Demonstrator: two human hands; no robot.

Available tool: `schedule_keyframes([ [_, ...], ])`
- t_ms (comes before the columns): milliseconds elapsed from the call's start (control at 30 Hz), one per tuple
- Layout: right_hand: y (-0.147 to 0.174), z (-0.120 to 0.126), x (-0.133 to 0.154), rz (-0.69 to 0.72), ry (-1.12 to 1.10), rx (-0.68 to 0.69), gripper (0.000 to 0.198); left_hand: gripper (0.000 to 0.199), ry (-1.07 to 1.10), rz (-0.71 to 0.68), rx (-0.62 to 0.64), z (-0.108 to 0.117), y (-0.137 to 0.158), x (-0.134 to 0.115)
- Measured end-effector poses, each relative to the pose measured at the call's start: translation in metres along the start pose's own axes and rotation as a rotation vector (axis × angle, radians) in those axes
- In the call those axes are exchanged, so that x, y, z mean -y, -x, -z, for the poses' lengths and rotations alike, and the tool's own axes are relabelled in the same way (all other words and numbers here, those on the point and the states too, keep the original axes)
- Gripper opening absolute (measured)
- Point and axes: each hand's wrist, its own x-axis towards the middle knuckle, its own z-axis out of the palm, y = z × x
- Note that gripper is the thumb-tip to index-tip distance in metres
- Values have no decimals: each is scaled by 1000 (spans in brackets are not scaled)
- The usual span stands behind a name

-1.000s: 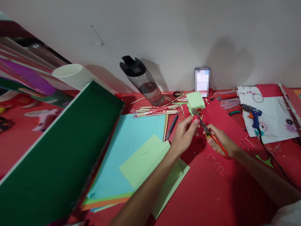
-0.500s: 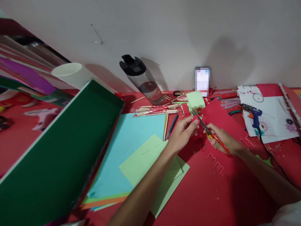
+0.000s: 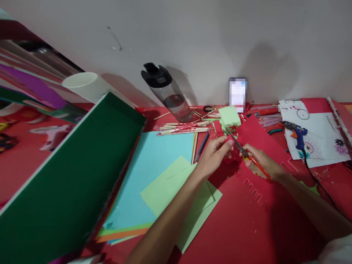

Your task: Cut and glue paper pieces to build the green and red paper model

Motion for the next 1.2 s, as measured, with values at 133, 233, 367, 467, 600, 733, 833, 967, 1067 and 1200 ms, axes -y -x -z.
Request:
schedule_keyframes([
  [133,1,2,0,-14,-3,2,54,37,6,-1,3,0,0,1],
  [233,0,1,-2,-24,-22,1,55,38,11,-11,0,0,0,1],
  [367,0,-2,-3,-18,-56,-38,59,40,56,-28,-19,-3,2,0],
  [467,0,-4,-2,1,-60,-67,63,40,107,-25,-23,-9,4,0],
  [600,1,-9,-4,35,-59,-109,65,41,157,-46,-60,-16,6,2],
  [733,1,-15,-12,57,-58,-118,66,45,155,-87,-127,-21,7,5],
  [833,1,-19,-18,57,-51,-116,63,44,146,-102,-173,-22,8,7],
  [967,2,-21,-20,67,-47,-100,59,41,120,-136,-197,-22,7,8],
  [1067,2,-21,-18,57,-50,-90,59,41,82,-153,-199,-20,7,7],
  [1200,1,-21,-14,50,-46,-84,63,40,33,-158,-193,-17,7,4],
])
